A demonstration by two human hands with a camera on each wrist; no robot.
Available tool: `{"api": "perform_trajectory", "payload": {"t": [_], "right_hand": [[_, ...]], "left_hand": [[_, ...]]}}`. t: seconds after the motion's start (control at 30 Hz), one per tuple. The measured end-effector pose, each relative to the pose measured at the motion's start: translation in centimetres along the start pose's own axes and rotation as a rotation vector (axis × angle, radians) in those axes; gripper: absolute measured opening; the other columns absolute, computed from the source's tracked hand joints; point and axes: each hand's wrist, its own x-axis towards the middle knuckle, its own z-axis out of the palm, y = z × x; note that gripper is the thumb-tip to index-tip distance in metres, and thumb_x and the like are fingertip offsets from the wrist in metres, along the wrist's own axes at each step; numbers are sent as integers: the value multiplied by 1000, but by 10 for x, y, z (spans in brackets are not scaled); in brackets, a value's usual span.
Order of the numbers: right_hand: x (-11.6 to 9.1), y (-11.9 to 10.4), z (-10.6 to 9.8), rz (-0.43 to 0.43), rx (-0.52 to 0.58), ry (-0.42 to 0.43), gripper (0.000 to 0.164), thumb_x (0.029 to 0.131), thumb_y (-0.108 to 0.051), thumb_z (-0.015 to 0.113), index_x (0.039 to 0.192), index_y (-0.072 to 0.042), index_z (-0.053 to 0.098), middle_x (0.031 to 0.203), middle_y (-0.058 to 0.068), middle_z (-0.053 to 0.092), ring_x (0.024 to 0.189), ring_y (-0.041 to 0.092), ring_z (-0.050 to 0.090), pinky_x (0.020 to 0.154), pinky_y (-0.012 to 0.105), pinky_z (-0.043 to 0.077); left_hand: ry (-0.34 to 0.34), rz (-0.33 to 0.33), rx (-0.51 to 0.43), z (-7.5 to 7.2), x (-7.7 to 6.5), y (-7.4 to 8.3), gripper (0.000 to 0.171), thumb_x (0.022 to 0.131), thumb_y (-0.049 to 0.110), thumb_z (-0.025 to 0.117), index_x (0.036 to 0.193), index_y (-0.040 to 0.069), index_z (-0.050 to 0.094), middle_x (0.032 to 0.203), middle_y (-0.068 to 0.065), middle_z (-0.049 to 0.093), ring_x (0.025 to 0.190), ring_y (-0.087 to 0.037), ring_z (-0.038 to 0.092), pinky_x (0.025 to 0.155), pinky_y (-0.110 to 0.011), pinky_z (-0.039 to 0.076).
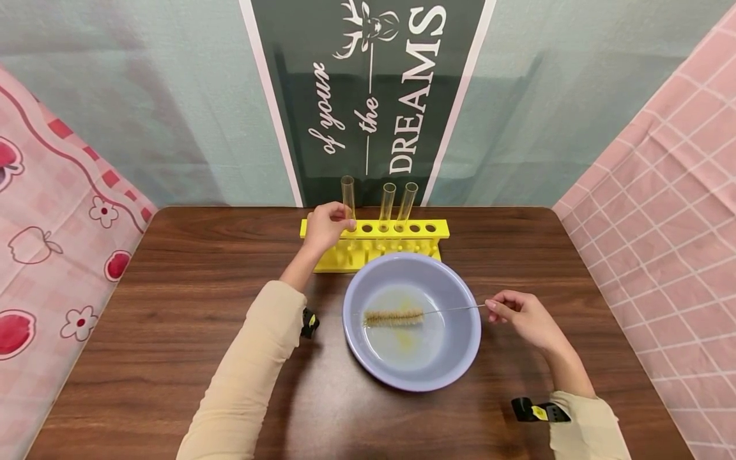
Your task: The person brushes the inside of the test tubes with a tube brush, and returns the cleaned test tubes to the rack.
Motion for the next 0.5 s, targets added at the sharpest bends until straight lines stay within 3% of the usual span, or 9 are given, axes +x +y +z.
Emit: {"api": "perform_trajectory", "payload": {"t": [0.17, 0.37, 0.5], "right_hand": [[0, 0, 0, 5, -9, 3, 21, 90, -12, 56, 91, 8, 61, 71, 9, 61, 65, 17, 56, 60, 29, 48], [0, -2, 1, 10, -13, 3, 22, 90, -13, 57, 91, 8, 61, 71, 9, 60, 65, 18, 56, 60, 28, 48], [0, -2, 1, -9, -15, 10, 21, 90, -12, 57, 89, 8, 61, 71, 8, 60, 64, 19, 56, 59, 28, 48]], "left_hand": [[28, 16, -24, -6, -1, 7, 18, 80, 13, 69, 95, 3, 66, 94, -10, 67, 87, -21, 62, 81, -33, 46], [58, 60, -65, -16, -6, 15, 20, 81, 14, 69, 98, 4, 66, 94, -10, 66, 86, -20, 61, 71, -31, 50], [69, 98, -95, -25, -12, 23, 21, 81, 13, 69, 100, 3, 66, 95, -11, 66, 88, -21, 61, 75, -31, 50]]}}
